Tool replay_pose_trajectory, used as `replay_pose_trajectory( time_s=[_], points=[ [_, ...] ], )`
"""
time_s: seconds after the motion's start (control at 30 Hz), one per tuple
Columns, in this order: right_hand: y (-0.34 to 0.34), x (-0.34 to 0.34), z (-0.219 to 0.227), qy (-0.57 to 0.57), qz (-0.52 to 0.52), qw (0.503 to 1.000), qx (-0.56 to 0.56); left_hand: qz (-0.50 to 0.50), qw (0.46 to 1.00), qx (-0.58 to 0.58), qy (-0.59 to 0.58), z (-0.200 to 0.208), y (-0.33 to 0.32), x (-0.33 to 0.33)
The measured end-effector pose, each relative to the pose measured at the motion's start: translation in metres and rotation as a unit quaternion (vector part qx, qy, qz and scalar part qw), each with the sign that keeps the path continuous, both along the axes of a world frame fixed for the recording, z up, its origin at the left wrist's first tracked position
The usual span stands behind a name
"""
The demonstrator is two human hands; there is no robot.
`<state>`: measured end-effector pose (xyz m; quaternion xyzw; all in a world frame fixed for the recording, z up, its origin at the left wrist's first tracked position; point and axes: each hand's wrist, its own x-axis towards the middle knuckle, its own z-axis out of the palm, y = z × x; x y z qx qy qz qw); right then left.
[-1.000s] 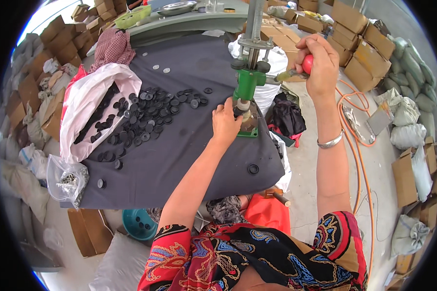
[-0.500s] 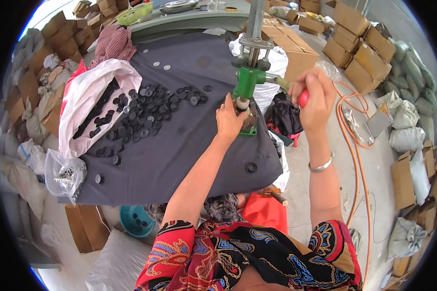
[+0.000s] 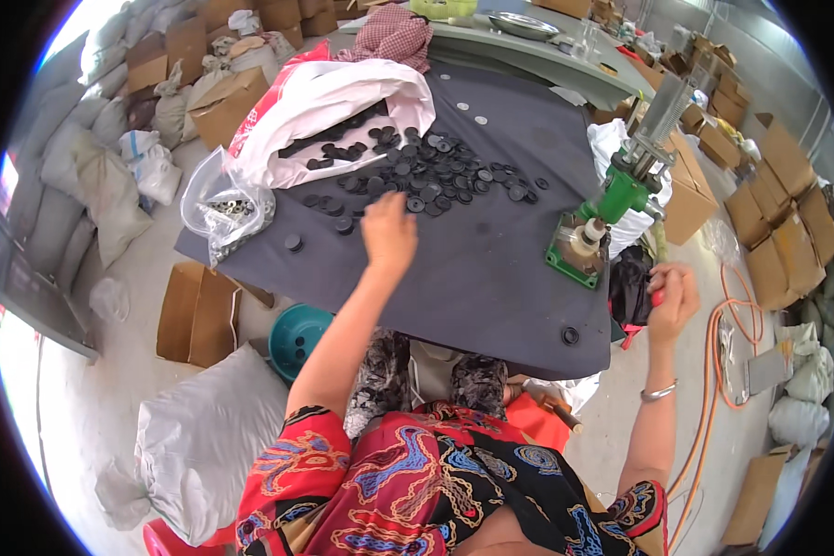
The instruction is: The person picks up black circular objects and metal washers from a table, places them under a green manual press, and operates the lever to assemble them. The person repeats this process for multiple units, moving finished items aside.
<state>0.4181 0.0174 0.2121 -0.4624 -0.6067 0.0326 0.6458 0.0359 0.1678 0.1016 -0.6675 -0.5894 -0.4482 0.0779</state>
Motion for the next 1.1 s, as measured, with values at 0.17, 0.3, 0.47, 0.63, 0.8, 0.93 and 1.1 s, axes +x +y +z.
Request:
replay_pose_trajectory(
  time_s=[0.17, 0.3, 0.47, 0.63, 0.8, 0.93, 1.1],
  points=[
    [0.035, 0.019, 0.064, 0.080, 0.060, 0.995, -0.006, 0.142, 0.986, -0.058, 0.066, -0.024, -0.004, -0.087],
    [0.051, 0.028, 0.098, 0.102, 0.052, 0.993, -0.005, 0.109, 0.988, -0.090, 0.067, -0.033, -0.006, -0.094],
    [0.064, 0.036, 0.113, 0.126, 0.023, 0.992, -0.006, 0.083, 0.992, -0.068, 0.070, -0.034, -0.002, -0.096],
    [0.075, 0.036, 0.123, 0.145, 0.070, 0.987, -0.016, -0.038, 0.996, -0.032, -0.068, -0.014, -0.010, -0.040],
    [0.076, 0.036, 0.131, 0.145, 0.089, 0.985, -0.015, -0.258, 0.952, -0.084, -0.143, 0.023, -0.016, 0.094],
    [0.077, 0.036, 0.131, 0.146, 0.089, 0.985, -0.013, -0.351, 0.924, -0.099, -0.111, 0.023, -0.006, 0.184],
    [0.076, 0.033, 0.131, 0.152, 0.093, 0.984, -0.001, -0.358, 0.924, -0.120, -0.065, 0.014, 0.008, 0.240]
  ],
)
